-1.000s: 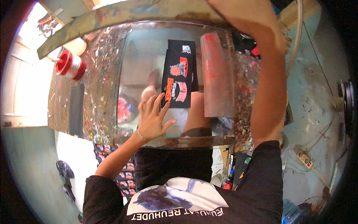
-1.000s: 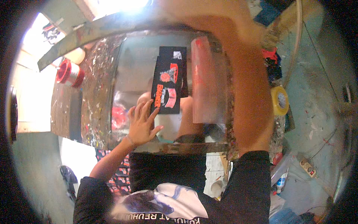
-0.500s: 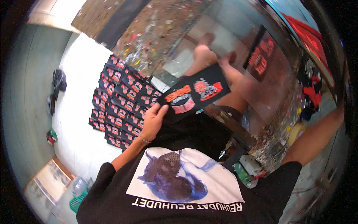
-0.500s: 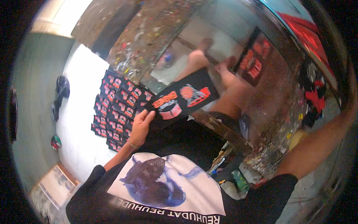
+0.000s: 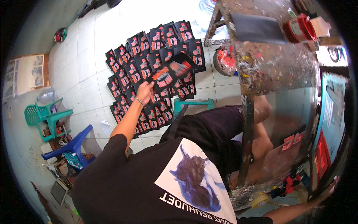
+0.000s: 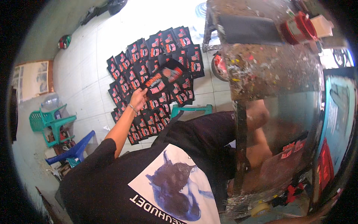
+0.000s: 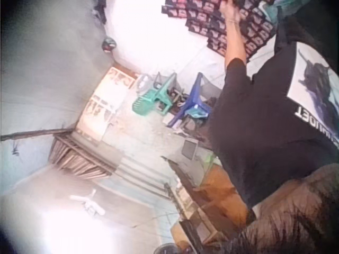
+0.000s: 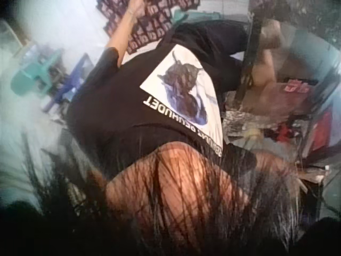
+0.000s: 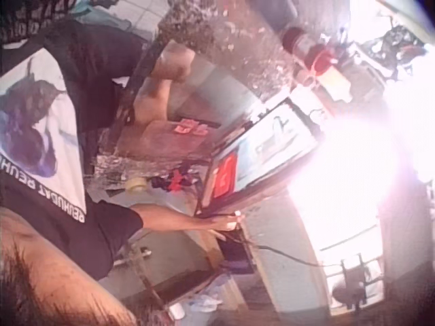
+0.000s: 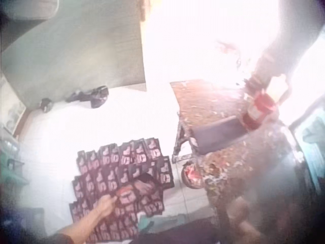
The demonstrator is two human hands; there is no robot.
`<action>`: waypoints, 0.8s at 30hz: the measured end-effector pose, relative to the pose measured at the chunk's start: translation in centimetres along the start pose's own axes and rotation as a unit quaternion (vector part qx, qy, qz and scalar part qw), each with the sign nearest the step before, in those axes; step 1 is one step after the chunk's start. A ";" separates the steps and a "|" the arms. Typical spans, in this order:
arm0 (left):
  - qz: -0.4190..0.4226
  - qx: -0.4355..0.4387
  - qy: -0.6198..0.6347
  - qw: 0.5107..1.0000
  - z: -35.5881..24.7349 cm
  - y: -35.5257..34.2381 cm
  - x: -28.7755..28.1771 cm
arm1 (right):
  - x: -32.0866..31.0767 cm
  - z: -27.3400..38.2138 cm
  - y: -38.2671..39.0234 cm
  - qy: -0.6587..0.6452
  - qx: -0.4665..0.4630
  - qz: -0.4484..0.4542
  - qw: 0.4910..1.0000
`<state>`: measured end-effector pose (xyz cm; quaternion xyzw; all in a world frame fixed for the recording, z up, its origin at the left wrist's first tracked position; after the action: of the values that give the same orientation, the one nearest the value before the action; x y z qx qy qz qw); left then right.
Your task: The person places a black rectangular item on a glass surface, aligns it, and uses a red squeegee to pull red ink across a screen-printing frame. The person then lifts the frame, removes the printed item, and places it on a growing stack on the floor.
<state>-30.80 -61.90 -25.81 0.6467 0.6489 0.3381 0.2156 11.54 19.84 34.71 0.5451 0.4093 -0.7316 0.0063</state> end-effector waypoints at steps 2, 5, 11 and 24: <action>-0.075 -0.001 0.120 0.990 1.9 -2.6 -3.1 | -0.5 -1.2 -1.2 0.013 0.007 0.014 1.000; -0.242 -0.025 0.210 0.947 7.1 -8.8 -10.9 | -0.5 -3.2 -3.6 0.026 0.018 0.043 0.999; -0.361 -0.041 0.381 0.850 10.0 -16.5 -15.3 | -1.1 -4.3 -3.6 0.057 0.075 0.078 0.993; -0.438 0.048 -0.315 0.841 11.2 -9.8 -7.1 | -8.7 -6.6 -5.3 0.009 -0.134 0.141 0.981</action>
<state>-28.99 -66.49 -41.56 0.3760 0.7772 -0.0447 0.5026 17.85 23.54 44.35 0.5979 0.4228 -0.6570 0.1791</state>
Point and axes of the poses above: each hand's wrist, its own y-axis away from the middle knuckle, its own x-axis out of the palm, z = x × y, the point moved 7 cm from there along -y, towards the middle knuckle, and after that the axes turned 1 degree about z, right-handed, at the moved point
